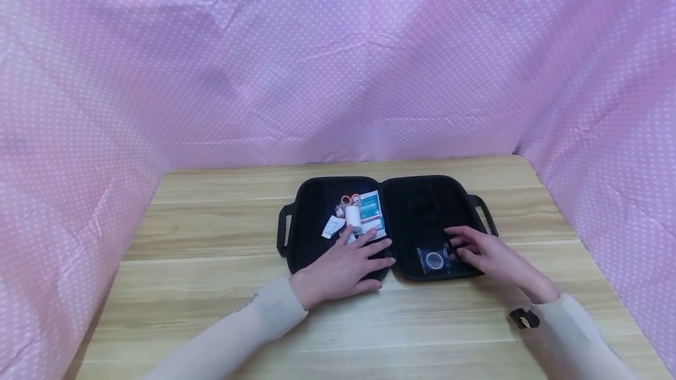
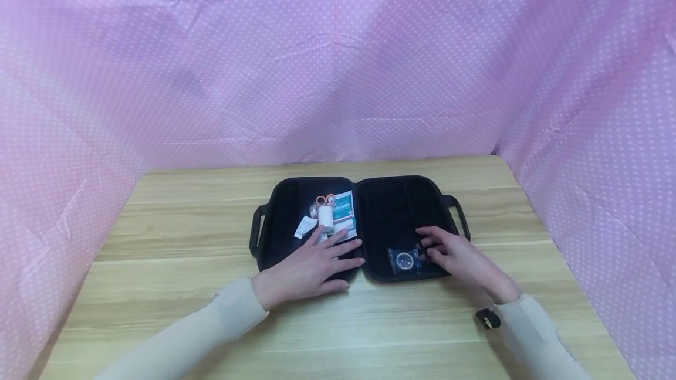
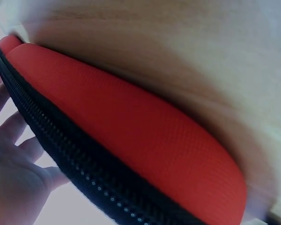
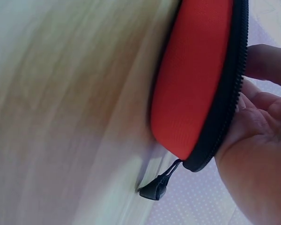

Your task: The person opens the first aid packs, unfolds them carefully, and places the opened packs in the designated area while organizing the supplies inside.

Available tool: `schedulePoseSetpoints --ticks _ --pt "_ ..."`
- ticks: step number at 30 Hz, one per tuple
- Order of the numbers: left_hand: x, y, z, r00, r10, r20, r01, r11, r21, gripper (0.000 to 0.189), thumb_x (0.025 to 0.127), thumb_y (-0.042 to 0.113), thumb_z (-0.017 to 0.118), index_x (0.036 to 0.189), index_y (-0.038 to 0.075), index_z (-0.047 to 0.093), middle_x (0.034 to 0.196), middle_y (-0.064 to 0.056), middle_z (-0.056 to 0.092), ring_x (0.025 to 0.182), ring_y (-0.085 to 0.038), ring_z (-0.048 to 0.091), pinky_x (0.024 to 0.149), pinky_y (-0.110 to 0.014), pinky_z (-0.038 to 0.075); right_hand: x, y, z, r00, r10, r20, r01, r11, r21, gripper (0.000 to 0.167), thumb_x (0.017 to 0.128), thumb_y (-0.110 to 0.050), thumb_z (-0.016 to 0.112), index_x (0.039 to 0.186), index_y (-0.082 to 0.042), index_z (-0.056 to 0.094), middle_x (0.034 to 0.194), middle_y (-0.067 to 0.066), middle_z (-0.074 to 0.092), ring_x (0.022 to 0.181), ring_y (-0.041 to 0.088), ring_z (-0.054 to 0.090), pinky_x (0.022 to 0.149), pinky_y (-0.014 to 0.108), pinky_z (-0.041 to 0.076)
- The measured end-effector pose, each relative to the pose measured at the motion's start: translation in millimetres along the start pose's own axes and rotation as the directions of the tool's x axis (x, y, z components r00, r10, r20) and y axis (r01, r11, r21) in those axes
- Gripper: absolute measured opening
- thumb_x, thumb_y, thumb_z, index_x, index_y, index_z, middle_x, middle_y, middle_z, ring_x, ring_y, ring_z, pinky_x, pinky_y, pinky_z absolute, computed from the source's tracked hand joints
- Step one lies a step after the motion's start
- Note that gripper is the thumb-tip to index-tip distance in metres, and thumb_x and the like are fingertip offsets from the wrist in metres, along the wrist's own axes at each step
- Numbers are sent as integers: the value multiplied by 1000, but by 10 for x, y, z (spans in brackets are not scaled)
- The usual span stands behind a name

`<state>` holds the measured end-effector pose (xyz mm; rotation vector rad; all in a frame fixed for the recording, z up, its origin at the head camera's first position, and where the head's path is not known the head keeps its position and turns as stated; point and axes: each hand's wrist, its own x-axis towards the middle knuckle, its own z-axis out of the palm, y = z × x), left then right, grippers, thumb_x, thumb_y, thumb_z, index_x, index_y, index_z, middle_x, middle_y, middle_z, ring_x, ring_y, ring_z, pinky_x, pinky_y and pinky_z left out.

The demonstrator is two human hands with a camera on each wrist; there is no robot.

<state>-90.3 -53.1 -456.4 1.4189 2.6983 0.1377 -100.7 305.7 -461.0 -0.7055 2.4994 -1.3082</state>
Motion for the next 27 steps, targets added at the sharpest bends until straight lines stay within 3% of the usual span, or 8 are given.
schedulePoseSetpoints --ticks 5,8,12,16,22,24,27 --pt "-20 -3 -9 1000 -11 15 11 1000 -7 59 104 57 53 157 32 48 170 1 28 158 -27 18 120 -67 18 -48 -16 -23 999 4 -52 -13 987 -162 38 97 6 62 135 9 57 112 17 74 99 11 71 83 17 55" --pt "-74 -22 -47 999 -38 14 38 999 -15 61 104 58 52 158 30 46 170 0 28 158 -27 18 122 -64 17 -58 -47 -50 991 -48 -124 3 940 -341 34 95 1 69 128 4 64 106 8 77 92 8 70 78 25 58" --pt "-207 -80 -111 994 -106 -12 106 994 -40 61 105 57 51 158 27 47 169 -1 29 157 -28 20 122 -63 17 0 -142 -83 974 -103 -199 -3 883 -470 29 96 -7 72 124 0 69 105 6 78 89 13 71 76 40 59" --pt "-385 -158 -129 982 -180 -62 177 983 -54 62 104 56 53 157 25 48 168 -2 33 157 -29 23 121 -64 20 118 -285 -71 969 -107 -223 -13 879 -477 29 100 -14 70 126 -3 71 116 9 76 100 23 72 84 47 56" --pt "-641 -235 -113 949 -292 -115 277 952 -130 65 103 58 55 157 22 48 167 -3 35 156 -32 24 121 -64 22 312 -477 15 958 -181 -223 56 881 -470 29 98 -16 72 127 -9 72 124 7 73 114 28 68 94 47 48" --pt "-714 -258 -108 934 -335 -125 315 936 -156 66 103 58 55 157 21 48 167 -3 35 156 -33 24 120 -65 22 378 -523 55 951 -219 -218 97 880 -464 31 96 -14 74 127 -9 71 125 8 72 116 29 67 96 42 48" --pt "-807 -292 -110 910 -392 -134 364 911 -193 67 102 55 58 156 17 49 167 -5 35 155 -36 26 119 -66 23 480 -564 120 943 -270 -196 162 883 -441 35 94 -10 75 129 -8 70 131 10 70 122 30 64 105 25 44"
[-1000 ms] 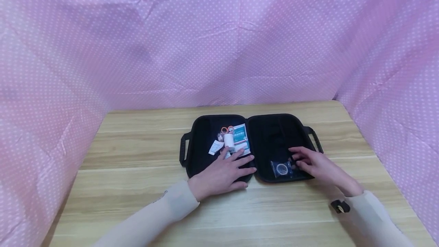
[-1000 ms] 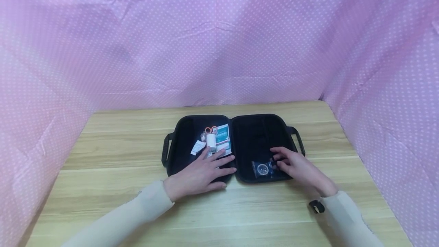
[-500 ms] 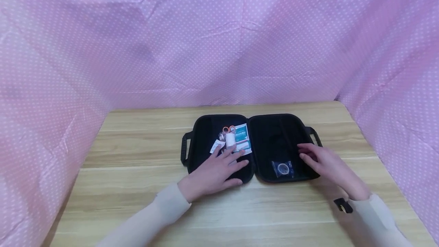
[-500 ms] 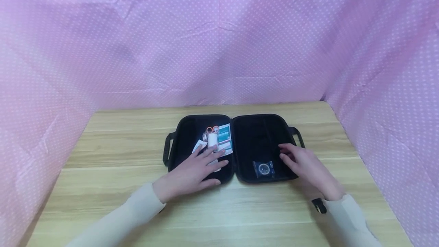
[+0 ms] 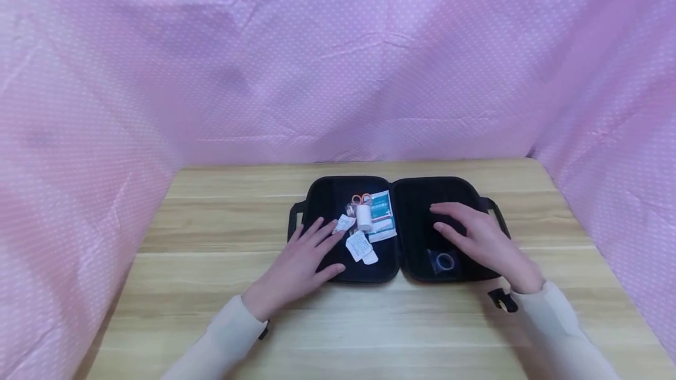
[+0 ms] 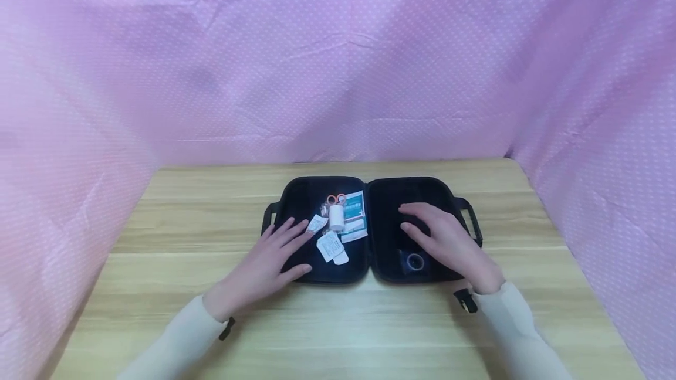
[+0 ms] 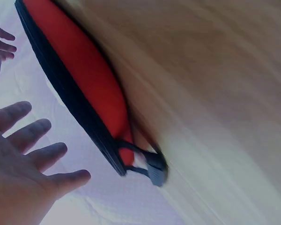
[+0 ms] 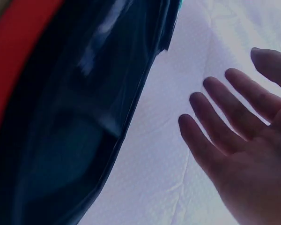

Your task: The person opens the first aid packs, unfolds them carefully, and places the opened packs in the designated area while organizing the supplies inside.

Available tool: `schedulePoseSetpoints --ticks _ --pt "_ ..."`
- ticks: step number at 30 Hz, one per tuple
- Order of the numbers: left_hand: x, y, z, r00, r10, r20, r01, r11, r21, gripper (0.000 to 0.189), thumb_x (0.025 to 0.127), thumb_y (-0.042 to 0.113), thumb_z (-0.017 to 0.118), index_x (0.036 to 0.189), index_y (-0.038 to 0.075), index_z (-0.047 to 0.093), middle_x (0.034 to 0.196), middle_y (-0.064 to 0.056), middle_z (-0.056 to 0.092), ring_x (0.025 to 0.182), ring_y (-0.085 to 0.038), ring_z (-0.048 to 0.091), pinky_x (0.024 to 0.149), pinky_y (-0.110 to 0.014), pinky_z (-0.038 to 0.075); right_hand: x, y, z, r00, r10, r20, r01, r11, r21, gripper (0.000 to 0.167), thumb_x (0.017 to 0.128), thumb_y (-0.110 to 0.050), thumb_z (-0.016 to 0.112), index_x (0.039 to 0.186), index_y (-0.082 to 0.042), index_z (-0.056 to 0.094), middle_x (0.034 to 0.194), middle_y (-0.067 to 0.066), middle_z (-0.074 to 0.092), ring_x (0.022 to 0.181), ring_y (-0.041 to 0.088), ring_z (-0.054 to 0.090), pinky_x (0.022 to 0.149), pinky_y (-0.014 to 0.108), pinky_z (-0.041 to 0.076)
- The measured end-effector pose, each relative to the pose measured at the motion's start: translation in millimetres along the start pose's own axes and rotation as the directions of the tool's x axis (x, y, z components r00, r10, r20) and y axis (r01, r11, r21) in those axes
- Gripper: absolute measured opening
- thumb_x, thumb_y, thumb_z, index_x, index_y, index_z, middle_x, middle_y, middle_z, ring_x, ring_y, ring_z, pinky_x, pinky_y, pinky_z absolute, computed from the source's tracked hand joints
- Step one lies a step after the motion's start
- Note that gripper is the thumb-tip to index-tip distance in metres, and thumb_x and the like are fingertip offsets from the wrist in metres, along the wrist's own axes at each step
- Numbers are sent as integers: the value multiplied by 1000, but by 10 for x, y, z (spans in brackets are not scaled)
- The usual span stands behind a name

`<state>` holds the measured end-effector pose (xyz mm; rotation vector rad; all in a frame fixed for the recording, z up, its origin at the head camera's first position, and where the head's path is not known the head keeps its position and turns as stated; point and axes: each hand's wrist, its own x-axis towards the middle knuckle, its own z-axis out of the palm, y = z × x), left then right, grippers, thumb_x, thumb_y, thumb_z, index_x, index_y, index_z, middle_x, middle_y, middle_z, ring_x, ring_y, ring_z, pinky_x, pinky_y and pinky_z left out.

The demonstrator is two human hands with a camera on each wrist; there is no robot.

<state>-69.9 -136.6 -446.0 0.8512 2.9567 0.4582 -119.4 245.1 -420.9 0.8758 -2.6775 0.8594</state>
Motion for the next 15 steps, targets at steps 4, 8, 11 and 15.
schedulePoseSetpoints --ticks 4,8,11,15 --pt "-50 -53 -15 998 -63 -10 63 998 -26 71 100 53 64 156 12 48 166 -9 35 154 -39 26 118 -68 23 119 -35 80 999 -32 34 31 999 31 40 95 -13 76 134 -6 67 139 10 65 129 30 60 113 20 37" --pt "-95 -105 -4 994 -110 2 110 994 -16 78 98 54 66 157 9 45 167 -13 32 154 -41 25 117 -70 24 269 -105 161 995 -22 99 17 999 51 49 97 -22 76 141 -6 62 148 12 59 136 31 55 111 47 44" --pt "-120 -143 15 991 -130 13 129 992 6 80 97 56 66 158 8 44 168 -15 30 154 -43 24 117 -70 24 393 -163 234 990 -24 141 13 997 76 56 96 -25 77 145 -6 58 151 13 56 140 32 51 111 54 43" --pt "-136 -179 38 988 -150 27 150 989 13 83 96 57 66 157 7 44 168 -16 28 155 -43 21 117 -70 24 542 -233 342 983 -54 176 39 995 89 64 94 -27 80 148 -5 55 152 15 54 142 34 49 113 54 41"
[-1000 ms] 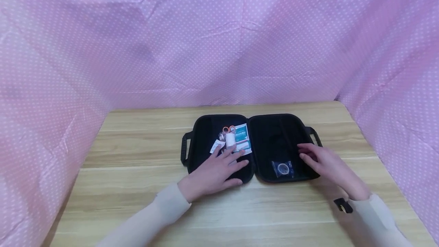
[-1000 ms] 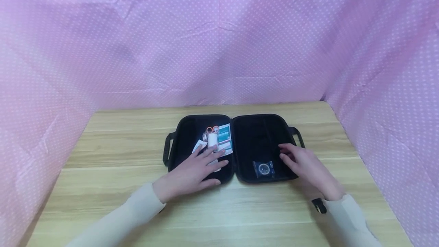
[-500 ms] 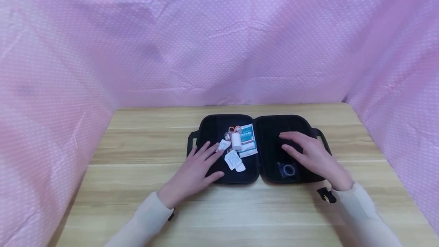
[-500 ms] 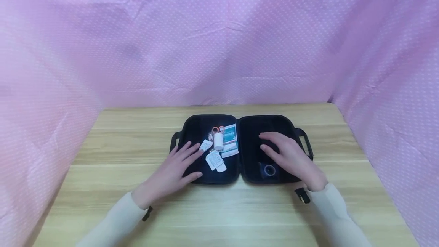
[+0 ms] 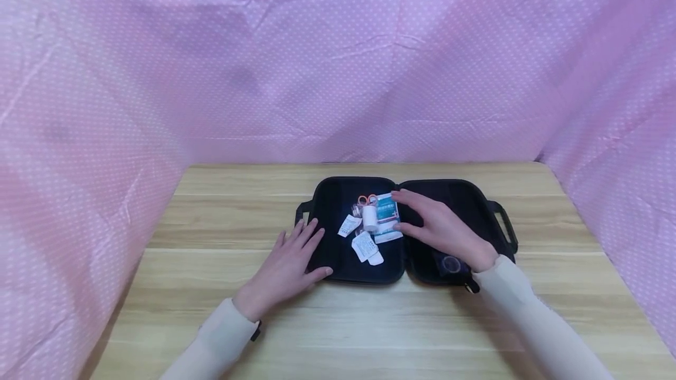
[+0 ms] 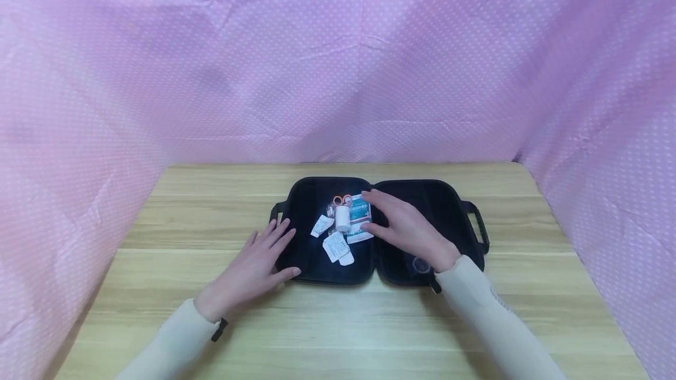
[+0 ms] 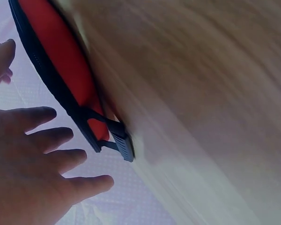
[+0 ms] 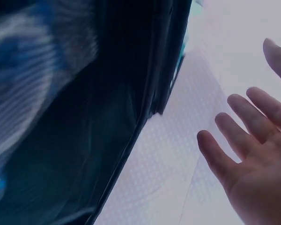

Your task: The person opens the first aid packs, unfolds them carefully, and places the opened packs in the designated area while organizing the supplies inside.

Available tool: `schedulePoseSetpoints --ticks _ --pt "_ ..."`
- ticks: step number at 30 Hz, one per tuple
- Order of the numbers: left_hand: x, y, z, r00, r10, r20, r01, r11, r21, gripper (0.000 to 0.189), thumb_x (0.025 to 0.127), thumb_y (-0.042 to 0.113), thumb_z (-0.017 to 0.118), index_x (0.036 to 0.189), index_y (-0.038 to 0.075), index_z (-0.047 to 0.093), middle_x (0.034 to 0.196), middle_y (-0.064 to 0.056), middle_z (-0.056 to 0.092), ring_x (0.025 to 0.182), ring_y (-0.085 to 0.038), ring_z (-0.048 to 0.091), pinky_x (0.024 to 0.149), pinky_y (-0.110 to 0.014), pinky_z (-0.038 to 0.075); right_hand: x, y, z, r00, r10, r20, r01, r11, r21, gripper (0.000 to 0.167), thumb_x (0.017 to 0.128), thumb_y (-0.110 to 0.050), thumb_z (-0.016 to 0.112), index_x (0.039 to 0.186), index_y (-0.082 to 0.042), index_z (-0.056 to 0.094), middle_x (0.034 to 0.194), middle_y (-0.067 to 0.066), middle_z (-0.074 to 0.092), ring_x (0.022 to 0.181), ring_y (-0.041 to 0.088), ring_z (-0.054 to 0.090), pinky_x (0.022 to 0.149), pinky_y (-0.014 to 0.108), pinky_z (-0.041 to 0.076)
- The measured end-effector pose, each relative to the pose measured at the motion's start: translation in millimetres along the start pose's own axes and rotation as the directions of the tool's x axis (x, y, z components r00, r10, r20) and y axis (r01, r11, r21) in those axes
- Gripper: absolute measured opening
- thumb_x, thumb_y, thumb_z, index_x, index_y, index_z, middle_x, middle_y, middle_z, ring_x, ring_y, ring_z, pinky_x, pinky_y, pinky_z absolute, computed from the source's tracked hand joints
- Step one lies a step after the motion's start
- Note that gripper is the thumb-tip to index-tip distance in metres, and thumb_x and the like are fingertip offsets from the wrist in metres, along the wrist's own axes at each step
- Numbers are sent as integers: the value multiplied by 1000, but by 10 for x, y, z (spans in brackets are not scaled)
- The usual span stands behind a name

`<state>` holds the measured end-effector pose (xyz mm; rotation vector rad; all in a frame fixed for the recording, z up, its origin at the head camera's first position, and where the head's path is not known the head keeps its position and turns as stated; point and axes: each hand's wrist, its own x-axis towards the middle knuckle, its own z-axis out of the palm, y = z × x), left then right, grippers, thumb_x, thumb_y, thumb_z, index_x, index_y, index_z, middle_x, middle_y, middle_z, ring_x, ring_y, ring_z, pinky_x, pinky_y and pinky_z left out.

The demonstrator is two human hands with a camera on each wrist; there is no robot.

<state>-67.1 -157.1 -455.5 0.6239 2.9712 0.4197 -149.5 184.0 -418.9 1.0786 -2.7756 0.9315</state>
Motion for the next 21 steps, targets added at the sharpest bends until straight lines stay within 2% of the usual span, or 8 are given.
schedulePoseSetpoints --ticks 8,13,18,21 --pt "-13 -27 23 998 -38 44 38 999 1 84 95 60 66 157 8 44 169 -16 26 155 -40 21 117 -70 23 272 -59 141 993 -41 109 44 999 -26 72 91 -32 82 151 -4 52 153 21 50 139 35 52 110 51 45" --pt "-15 -26 21 997 -52 59 53 999 -12 83 95 60 65 157 8 45 169 -17 24 156 -39 20 118 -69 22 397 -65 195 986 -26 162 36 997 -61 73 90 -30 83 149 -1 52 152 24 51 134 36 56 108 51 47" --pt "-18 -40 33 998 -43 53 43 999 -10 84 96 62 64 157 8 45 170 -17 23 156 -38 20 118 -68 23 489 -29 274 980 -21 198 37 996 -81 70 89 -29 84 145 1 54 137 19 62 113 32 67 98 48 55" --pt "-24 -51 40 998 -38 48 39 999 -20 84 96 62 64 157 7 45 170 -17 23 156 -38 21 118 -69 23 524 -14 312 977 -4 215 26 995 -98 68 89 -31 84 143 1 56 137 20 63 115 34 67 99 49 54"
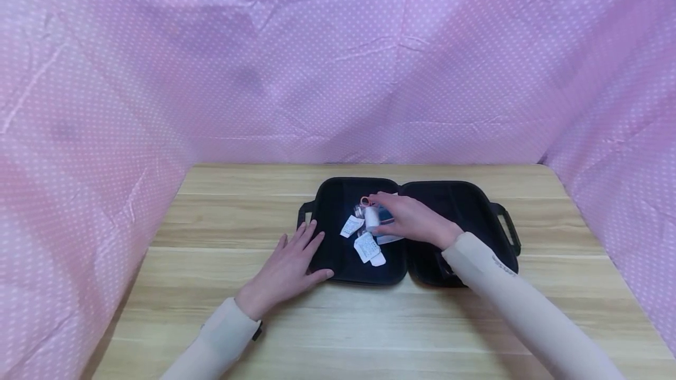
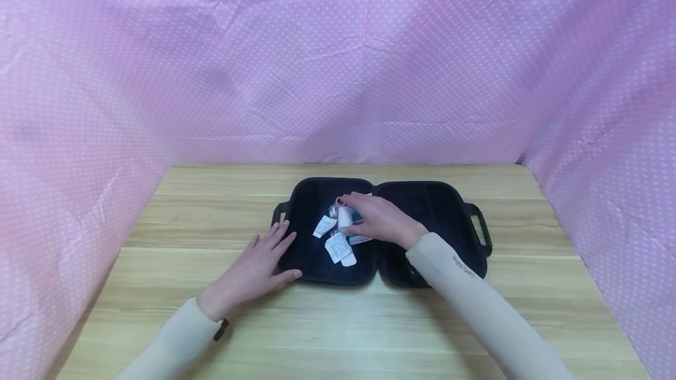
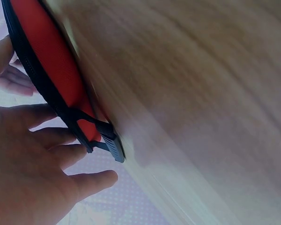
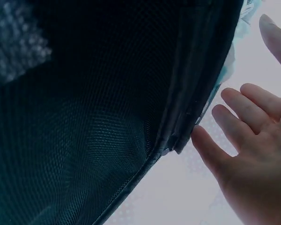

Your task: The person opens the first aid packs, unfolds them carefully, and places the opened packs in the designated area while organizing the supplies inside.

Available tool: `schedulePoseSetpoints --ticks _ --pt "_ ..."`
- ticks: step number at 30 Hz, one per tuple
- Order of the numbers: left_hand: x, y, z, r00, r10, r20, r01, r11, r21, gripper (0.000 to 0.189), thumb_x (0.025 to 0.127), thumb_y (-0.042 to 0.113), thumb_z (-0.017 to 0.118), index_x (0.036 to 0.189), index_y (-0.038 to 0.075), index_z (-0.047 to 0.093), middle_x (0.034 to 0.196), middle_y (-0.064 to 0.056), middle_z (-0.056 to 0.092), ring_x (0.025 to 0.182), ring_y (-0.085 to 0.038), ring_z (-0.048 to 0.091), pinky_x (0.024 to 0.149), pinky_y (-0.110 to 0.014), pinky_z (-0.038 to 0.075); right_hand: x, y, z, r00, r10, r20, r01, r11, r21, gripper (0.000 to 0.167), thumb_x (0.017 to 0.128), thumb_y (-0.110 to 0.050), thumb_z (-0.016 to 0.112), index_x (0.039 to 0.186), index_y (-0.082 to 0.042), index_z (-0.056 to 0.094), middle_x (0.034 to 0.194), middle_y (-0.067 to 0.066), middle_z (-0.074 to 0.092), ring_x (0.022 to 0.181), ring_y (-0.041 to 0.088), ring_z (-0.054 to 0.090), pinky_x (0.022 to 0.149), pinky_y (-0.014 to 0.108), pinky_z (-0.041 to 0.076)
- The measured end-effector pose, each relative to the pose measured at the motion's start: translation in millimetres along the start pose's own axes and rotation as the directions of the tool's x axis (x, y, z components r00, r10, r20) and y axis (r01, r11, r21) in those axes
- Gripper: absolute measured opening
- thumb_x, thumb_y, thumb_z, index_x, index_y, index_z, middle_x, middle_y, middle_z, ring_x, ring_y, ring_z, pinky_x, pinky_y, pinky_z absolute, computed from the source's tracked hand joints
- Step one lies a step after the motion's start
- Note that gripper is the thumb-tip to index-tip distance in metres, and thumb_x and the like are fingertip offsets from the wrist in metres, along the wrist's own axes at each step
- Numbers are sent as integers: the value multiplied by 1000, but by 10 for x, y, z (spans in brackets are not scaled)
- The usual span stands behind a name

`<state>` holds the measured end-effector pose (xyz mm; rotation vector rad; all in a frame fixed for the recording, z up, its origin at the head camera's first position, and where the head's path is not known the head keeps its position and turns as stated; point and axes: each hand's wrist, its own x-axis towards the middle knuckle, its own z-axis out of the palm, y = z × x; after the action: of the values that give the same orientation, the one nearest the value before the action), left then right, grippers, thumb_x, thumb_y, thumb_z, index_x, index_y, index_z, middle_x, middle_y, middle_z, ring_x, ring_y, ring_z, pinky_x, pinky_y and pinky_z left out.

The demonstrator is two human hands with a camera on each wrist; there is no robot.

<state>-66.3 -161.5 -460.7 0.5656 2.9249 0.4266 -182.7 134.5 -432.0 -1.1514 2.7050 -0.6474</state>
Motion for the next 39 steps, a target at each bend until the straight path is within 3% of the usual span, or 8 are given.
schedulePoseSetpoints --ticks 4,7,13,19,24,30,39 --pt "6 0 -1 1000 1 4 -1 1000 -4 84 96 61 64 157 7 44 170 -16 23 156 -38 20 118 -68 22 29 12 25 1000 25 16 -25 1000 -4 64 88 -31 85 139 -2 60 135 16 65 113 29 67 99 46 54" --pt "11 5 -7 1000 -3 13 3 1000 -4 84 96 62 64 158 8 44 170 -16 22 156 -37 19 119 -68 22 44 8 37 1000 15 15 -15 1000 -9 57 88 -28 85 134 -3 63 123 9 68 96 21 67 89 40 57" --pt "20 9 -16 1000 -5 17 5 1000 -8 84 96 62 63 158 8 44 170 -15 22 156 -37 19 119 -68 22 49 -11 32 1000 10 15 -9 999 -37 50 90 -24 83 132 -3 65 118 8 68 92 19 65 85 38 57" --pt "17 5 -28 1000 -5 22 5 1000 -10 84 96 62 63 158 8 44 170 -16 22 156 -38 19 118 -68 23 -6 -12 -7 1000 -5 -19 4 1000 -20 50 90 -23 83 132 -3 66 124 10 69 103 21 66 94 42 56" --pt "14 7 -39 1000 -10 21 10 1000 -1 85 95 61 65 158 7 44 170 -16 23 156 -38 20 118 -69 23 -118 -38 -91 997 37 -62 -35 999 35 54 89 -21 84 136 -3 64 131 12 68 117 27 65 103 47 51" --pt "47 66 -60 1000 -6 12 6 1000 11 85 95 61 66 157 8 44 169 -16 24 156 -37 19 118 -69 22 -314 -17 -165 990 41 -131 -32 997 70 57 88 -19 85 139 -4 63 136 12 66 122 28 64 105 48 50" --pt "184 281 -96 997 78 -1 -78 996 48 84 97 64 60 157 8 45 170 -13 24 157 -33 20 119 -67 23 -645 36 -237 980 88 -180 -68 991 119 56 90 -19 84 140 -10 62 138 7 64 124 22 62 106 47 50"
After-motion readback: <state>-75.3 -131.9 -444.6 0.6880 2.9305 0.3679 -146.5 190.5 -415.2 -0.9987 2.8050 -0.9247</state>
